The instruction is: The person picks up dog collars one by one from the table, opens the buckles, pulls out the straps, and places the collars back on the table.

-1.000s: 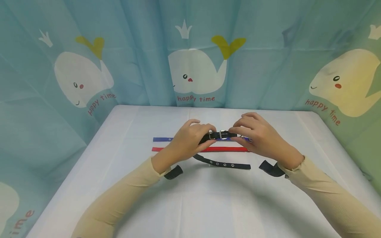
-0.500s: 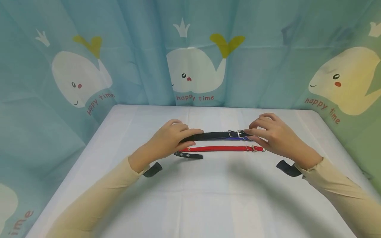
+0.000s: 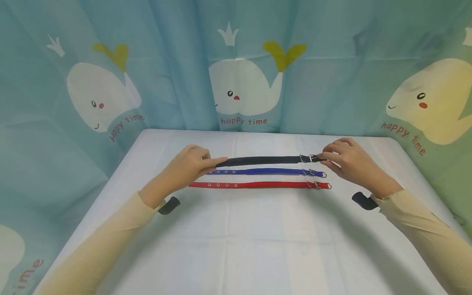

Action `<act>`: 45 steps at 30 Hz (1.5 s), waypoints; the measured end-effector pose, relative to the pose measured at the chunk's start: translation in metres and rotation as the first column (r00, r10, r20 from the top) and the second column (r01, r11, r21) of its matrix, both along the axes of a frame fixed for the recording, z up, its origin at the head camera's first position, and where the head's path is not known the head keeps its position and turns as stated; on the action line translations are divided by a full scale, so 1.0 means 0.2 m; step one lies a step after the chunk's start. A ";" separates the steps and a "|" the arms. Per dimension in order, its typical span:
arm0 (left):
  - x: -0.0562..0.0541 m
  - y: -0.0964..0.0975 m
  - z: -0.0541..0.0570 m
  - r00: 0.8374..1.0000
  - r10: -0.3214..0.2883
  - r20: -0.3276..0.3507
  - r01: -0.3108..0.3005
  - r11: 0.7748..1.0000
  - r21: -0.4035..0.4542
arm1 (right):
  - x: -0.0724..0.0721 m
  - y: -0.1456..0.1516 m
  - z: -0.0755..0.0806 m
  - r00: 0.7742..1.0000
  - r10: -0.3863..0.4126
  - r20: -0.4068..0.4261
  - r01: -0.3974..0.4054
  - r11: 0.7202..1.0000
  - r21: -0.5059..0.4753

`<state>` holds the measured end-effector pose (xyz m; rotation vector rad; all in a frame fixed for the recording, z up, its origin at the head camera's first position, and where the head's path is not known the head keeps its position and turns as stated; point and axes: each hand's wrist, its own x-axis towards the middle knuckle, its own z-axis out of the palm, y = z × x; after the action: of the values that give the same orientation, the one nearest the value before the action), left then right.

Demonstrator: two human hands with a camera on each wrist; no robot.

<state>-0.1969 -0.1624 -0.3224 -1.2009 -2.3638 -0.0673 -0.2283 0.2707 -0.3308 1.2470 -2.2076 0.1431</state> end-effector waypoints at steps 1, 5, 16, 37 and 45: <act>-0.02 -0.01 -0.01 1.000 0.018 0.008 -0.018 1.000 -0.015 | -0.01 0.01 -0.01 1.000 -0.012 0.004 0.012 1.000 -0.004; -0.10 -0.05 -0.03 0.993 0.089 0.074 -0.084 0.994 -0.072 | -0.06 0.04 -0.04 0.998 -0.066 0.022 0.066 0.998 -0.018; -0.40 -0.02 -0.22 0.958 0.239 0.161 -0.179 0.930 -0.320 | -0.24 0.06 -0.20 0.933 -0.297 0.205 0.282 0.954 0.100; -0.59 0.10 -0.37 0.912 0.316 0.260 -0.160 0.860 -0.484 | -0.40 0.05 -0.34 0.679 -0.509 0.529 0.367 0.859 0.356; -0.61 0.10 -0.39 0.875 0.364 0.319 -0.195 0.869 -0.455 | -0.42 0.05 -0.36 0.609 -0.514 0.604 0.374 0.858 0.353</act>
<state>-0.3180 -0.1428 -0.4012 -1.0698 -3.0057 0.3367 -0.3116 0.2816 -0.4037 0.7253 -3.1939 0.2163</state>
